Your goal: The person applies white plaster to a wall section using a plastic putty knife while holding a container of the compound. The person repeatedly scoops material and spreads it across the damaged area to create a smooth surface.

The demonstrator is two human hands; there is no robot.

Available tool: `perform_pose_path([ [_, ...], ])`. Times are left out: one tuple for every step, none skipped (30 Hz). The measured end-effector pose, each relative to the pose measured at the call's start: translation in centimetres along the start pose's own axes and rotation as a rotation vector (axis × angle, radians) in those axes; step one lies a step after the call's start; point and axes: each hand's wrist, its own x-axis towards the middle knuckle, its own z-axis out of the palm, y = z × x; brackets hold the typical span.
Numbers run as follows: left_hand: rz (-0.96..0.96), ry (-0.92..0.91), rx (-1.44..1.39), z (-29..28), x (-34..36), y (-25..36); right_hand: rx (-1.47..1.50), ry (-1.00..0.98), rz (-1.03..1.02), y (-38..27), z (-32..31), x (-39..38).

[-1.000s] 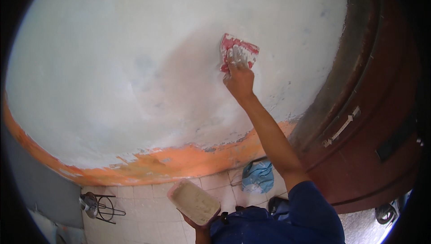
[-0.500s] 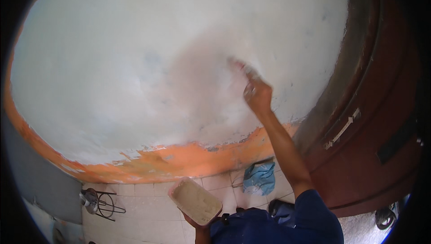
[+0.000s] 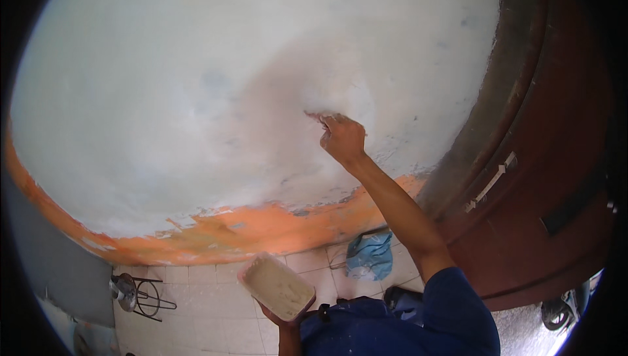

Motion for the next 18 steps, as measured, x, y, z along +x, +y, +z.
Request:
perform_pose_path([
  [0.04,-0.01,0.051,-0.8,0.1,-0.2,0.005,0.023,0.029,-0.2,-0.7,-0.2],
  [0.145,-0.02,0.135,-3.8,0.8,-0.6,0.03,0.061,0.047,-0.9,-1.6,0.5],
  [0.126,-0.01,0.091,-3.9,0.9,-0.9,0.041,0.089,0.063,-0.9,-2.6,1.2],
  [0.112,-0.004,0.048,-4.0,1.3,-1.0,0.043,0.262,0.053,-0.7,-3.2,2.5],
  [-0.036,0.025,-0.112,-1.5,0.3,-0.7,0.045,0.313,0.079,-0.4,-4.9,4.0],
  [-0.073,0.059,-0.147,0.7,-0.6,-0.1,0.028,0.402,-0.001,-0.7,-6.1,5.9],
  [-0.108,0.095,-0.183,2.9,-1.5,0.6,-0.019,0.421,-0.059,-0.5,-6.0,7.3],
  [-0.043,0.133,-0.105,4.9,-2.1,1.0,-0.062,0.44,-0.119,-0.7,-5.5,8.6],
  [-0.026,0.165,-0.079,5.2,-2.2,1.0,-0.115,0.456,-0.177,-0.6,-5.1,9.4],
  [-0.009,0.197,-0.053,5.4,-2.2,1.1,-0.164,0.389,-0.195,-0.5,-4.1,9.7],
  [-0.02,0.229,-0.079,4.6,-2.0,1.2,-0.203,0.322,-0.211,-0.3,-2.1,9.8],
  [-0.002,0.233,-0.053,4.7,-1.9,1.2,-0.25,0.257,-0.23,0.2,-0.7,9.6],
  [0.014,0.238,-0.026,4.9,-1.8,1.1,-0.26,0.23,-0.205,0.8,0.3,8.8],
  [0.071,0.222,0.054,6.2,-2.0,1.2,-0.263,0.203,-0.183,1.1,1.5,7.8],
  [0.1,0.209,0.124,6.4,-2.1,1.2,-0.266,0.174,-0.163,1.0,2.2,6.8],
  [0.13,0.195,0.196,6.7,-1.9,1.2,-0.283,0.114,-0.157,1.1,2.7,5.9],
  [0.115,0.185,0.256,6.0,-1.6,0.8,-0.291,0.056,-0.145,1.4,2.9,4.4],
  [0.085,0.171,0.247,5.4,-1.2,0.8,-0.294,0.006,-0.131,1.5,3.1,3.2],
])
